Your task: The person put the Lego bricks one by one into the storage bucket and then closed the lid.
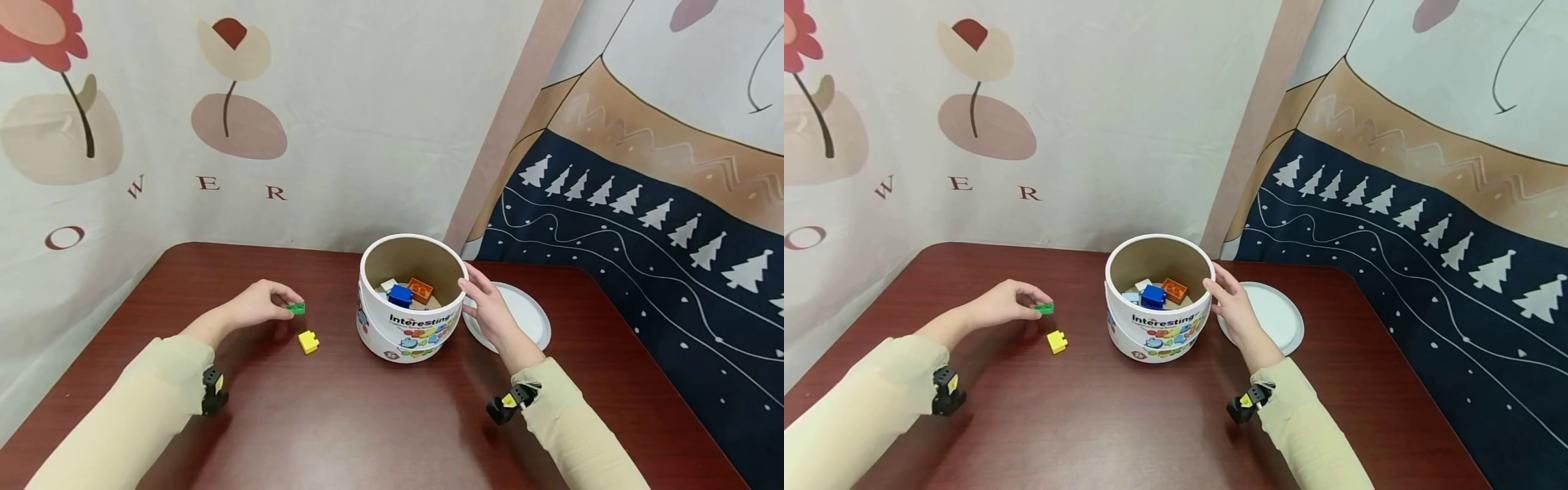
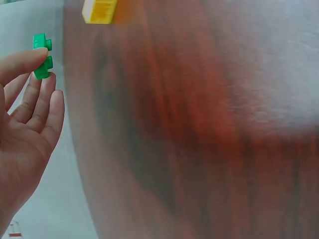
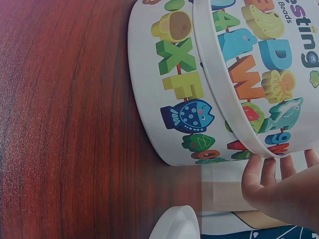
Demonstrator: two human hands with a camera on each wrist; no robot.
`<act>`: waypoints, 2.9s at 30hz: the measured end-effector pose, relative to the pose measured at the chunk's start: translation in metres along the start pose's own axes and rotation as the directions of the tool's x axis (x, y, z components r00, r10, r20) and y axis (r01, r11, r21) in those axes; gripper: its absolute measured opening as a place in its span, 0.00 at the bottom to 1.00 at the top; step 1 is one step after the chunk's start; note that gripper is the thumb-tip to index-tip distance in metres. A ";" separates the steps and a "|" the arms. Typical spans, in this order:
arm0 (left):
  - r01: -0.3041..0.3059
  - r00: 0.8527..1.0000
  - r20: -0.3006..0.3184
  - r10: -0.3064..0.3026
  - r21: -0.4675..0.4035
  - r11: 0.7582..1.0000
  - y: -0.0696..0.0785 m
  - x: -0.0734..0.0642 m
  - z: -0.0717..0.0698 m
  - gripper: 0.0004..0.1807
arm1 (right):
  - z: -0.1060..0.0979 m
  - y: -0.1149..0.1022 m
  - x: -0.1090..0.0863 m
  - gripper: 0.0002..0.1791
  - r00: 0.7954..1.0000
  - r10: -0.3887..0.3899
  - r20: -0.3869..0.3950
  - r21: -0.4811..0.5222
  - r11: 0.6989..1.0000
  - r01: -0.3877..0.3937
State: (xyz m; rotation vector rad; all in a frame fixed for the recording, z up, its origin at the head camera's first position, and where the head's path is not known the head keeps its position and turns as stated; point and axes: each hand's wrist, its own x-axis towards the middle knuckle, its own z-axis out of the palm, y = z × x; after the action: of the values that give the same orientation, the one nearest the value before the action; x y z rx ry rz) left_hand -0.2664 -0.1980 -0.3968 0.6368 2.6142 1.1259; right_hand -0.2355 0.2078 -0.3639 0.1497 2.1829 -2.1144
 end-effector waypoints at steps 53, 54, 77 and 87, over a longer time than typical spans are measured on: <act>-0.179 0.984 -0.008 0.179 -0.005 0.984 0.159 0.065 -0.013 0.15 | 0.000 0.001 -0.001 0.28 1.000 -0.006 0.007 -0.001 1.000 0.006; -0.181 0.984 -0.004 0.181 -0.003 0.984 0.161 0.066 -0.011 0.15 | 0.000 0.001 -0.001 0.28 1.000 -0.005 0.006 -0.003 1.000 0.005; -0.209 0.976 0.055 0.209 0.003 0.978 0.169 0.080 0.016 0.18 | 0.002 0.000 -0.002 0.28 1.000 0.008 0.008 0.021 1.000 -0.008; -0.217 0.975 -0.048 0.216 -0.027 0.976 0.135 0.061 -0.005 0.16 | 0.001 0.000 -0.002 0.29 1.000 -0.002 0.007 0.025 1.000 0.002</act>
State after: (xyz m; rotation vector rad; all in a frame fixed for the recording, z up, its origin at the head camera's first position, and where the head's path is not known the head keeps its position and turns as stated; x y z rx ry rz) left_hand -0.2816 -0.0895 -0.2969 0.9188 2.6070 1.2530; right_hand -0.2339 0.2072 -0.3635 0.1421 2.1541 -2.1405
